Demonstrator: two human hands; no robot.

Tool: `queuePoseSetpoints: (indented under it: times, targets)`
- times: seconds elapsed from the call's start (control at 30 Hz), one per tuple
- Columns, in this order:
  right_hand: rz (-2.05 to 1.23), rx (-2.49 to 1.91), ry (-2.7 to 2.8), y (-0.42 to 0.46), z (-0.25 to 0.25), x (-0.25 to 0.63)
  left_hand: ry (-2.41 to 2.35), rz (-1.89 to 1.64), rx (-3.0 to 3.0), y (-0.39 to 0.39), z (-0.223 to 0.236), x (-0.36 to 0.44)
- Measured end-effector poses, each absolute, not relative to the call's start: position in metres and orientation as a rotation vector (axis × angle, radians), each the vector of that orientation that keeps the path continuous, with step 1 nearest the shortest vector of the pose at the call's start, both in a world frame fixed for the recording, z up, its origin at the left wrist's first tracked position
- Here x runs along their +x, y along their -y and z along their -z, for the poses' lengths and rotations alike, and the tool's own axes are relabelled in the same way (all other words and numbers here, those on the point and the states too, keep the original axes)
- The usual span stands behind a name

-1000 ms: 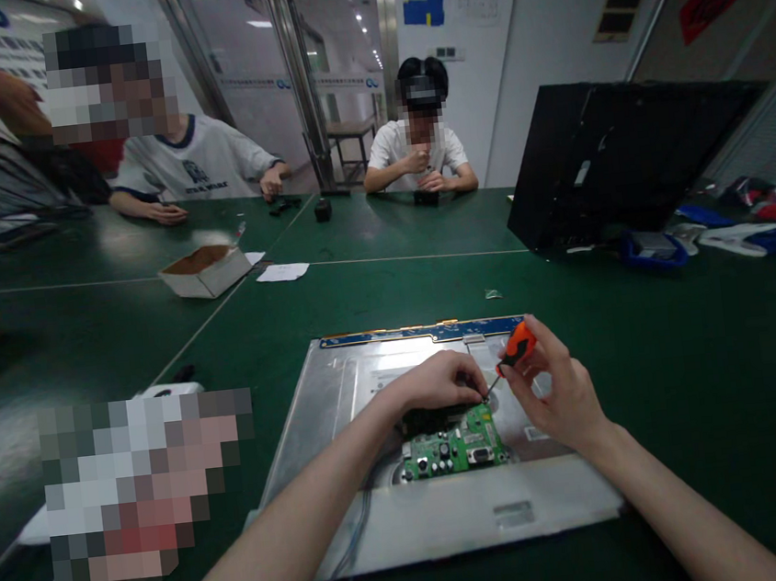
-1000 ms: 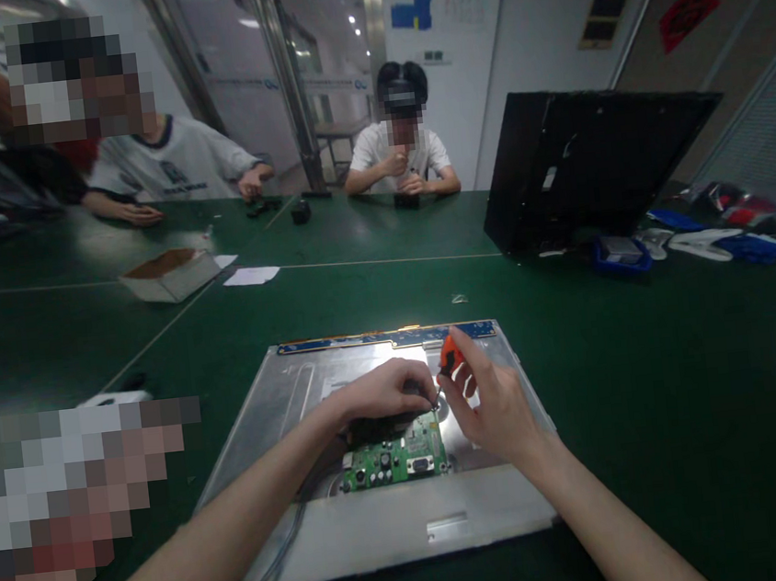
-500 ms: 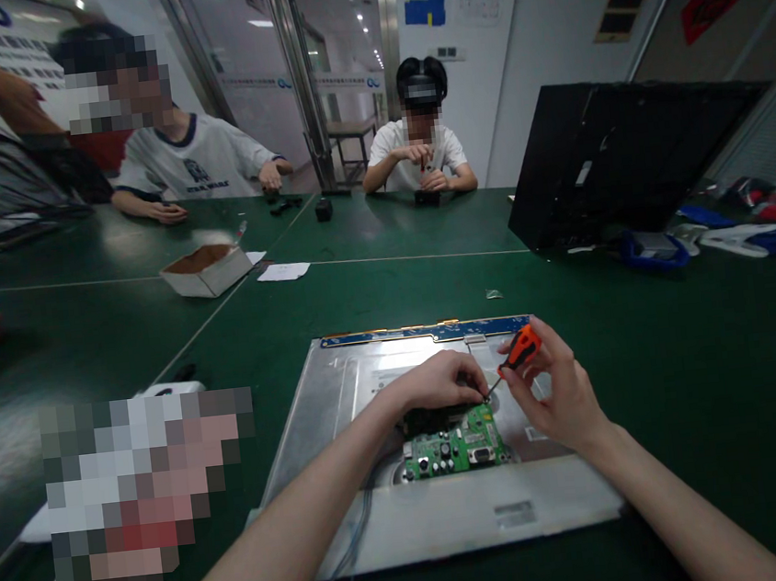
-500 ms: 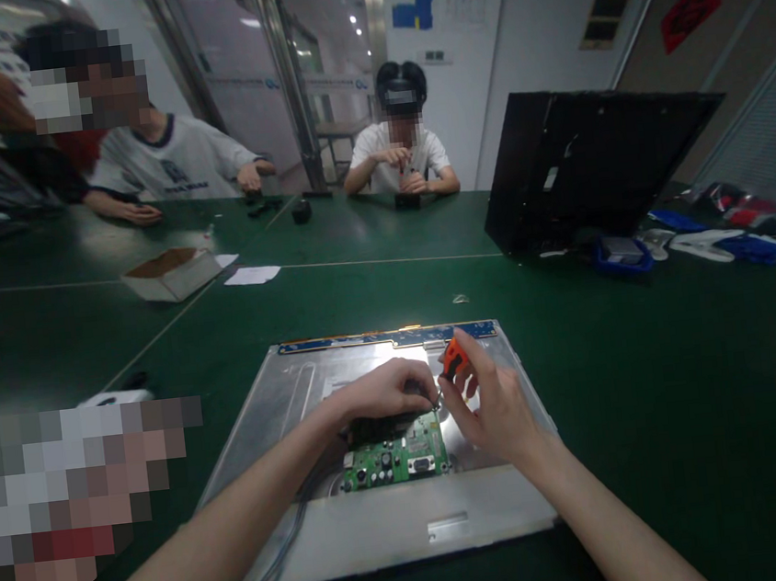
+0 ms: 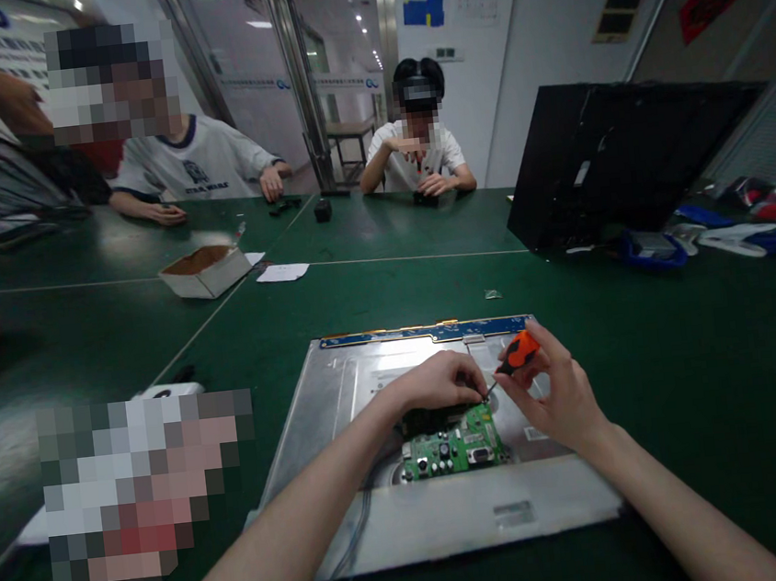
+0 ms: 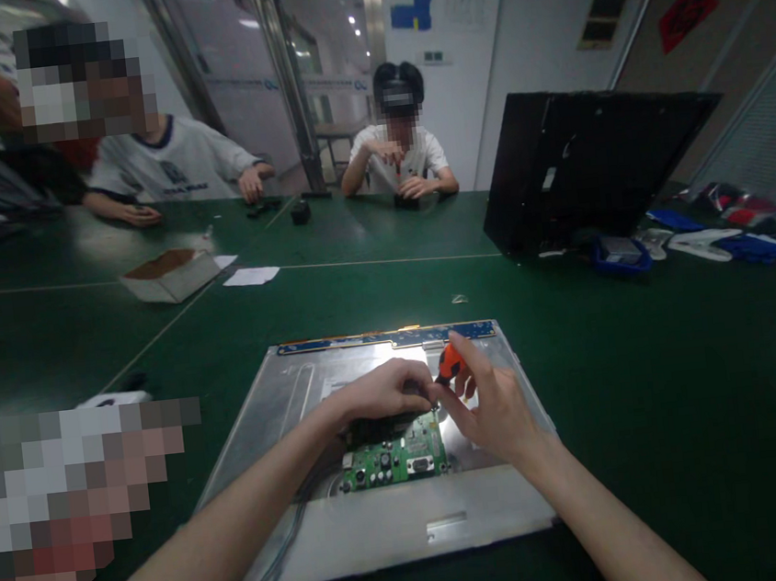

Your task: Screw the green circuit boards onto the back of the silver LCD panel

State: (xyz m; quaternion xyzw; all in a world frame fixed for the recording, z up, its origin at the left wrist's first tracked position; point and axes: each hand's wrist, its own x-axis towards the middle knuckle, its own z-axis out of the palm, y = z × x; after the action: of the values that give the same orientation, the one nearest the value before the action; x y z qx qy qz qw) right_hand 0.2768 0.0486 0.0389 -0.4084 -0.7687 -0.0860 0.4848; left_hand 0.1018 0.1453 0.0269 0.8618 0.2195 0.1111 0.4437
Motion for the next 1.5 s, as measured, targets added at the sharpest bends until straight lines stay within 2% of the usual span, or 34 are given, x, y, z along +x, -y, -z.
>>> queuePoseSetpoints:
  times: [0.2, 0.5, 0.8, 1.03, 1.33, 1.5]
  targets:
    - [0.107, -1.007, 1.866, -0.046, -0.0405, 0.2754, -0.542, -0.285, 2.132, -0.145, -0.0259, 0.1026]
    - [0.274, -1.027, 1.847, -0.049, -0.0355, 0.2786, -0.519, -0.285, 2.139, -0.1459, -0.0262, 0.1021]
    - [0.075, -0.97, 1.894, -0.0455, -0.0406, 0.276, -0.541, -0.261, 2.121, -0.1455, -0.0282, 0.1024]
    - [0.274, -1.014, 1.858, -0.0496, -0.0339, 0.2791, -0.521, -0.26, 2.143, -0.1467, -0.0251, 0.1018]
    - [0.123, -0.974, 1.886, -0.0471, -0.0407, 0.276, -0.517, -0.276, 2.135, -0.1457, -0.0268, 0.1016]
    - [0.248, -1.003, 1.856, -0.0485, -0.0375, 0.2773, -0.525, -0.281, 2.143, -0.1461, -0.0256, 0.1022]
